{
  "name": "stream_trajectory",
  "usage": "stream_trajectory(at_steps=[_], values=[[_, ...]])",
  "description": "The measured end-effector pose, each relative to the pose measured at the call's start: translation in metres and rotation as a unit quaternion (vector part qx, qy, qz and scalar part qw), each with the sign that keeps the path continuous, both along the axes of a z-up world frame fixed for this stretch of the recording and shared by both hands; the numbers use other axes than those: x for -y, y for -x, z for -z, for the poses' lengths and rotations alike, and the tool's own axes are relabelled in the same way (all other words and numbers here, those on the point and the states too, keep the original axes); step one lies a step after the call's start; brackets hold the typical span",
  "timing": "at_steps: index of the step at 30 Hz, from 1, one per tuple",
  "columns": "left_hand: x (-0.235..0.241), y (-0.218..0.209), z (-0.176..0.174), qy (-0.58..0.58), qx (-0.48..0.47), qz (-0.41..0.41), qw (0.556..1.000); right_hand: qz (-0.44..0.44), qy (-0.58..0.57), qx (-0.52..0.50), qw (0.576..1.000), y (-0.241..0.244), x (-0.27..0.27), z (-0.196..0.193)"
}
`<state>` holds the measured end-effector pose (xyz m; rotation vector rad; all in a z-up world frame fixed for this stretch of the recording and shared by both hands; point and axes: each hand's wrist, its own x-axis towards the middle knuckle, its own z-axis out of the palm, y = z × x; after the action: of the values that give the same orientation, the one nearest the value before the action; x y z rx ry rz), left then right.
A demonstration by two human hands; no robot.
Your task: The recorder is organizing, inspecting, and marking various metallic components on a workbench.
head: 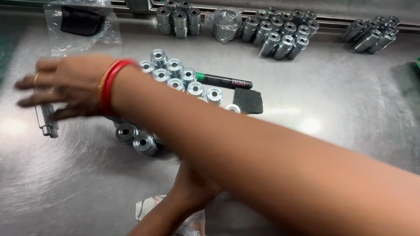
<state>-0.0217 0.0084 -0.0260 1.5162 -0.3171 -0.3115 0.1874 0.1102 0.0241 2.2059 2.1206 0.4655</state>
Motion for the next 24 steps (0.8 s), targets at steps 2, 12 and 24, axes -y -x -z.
stream_trajectory(at_steps=[2, 12, 24], values=[[-0.005, 0.016, 0.025, -0.008, 0.013, -0.004, 1.000, -0.008, 0.001, -0.006, 1.000, 0.010, -0.041, 0.039], [-0.026, 0.016, 0.078, -0.041, 0.092, -0.020, 0.995, -0.055, 0.179, 0.096, 0.978, 0.054, -0.066, 0.052], [-0.031, 0.002, 0.159, -0.084, 0.178, -0.064, 0.978, -0.008, -0.012, -0.069, 0.997, 0.024, -0.114, 0.079]])
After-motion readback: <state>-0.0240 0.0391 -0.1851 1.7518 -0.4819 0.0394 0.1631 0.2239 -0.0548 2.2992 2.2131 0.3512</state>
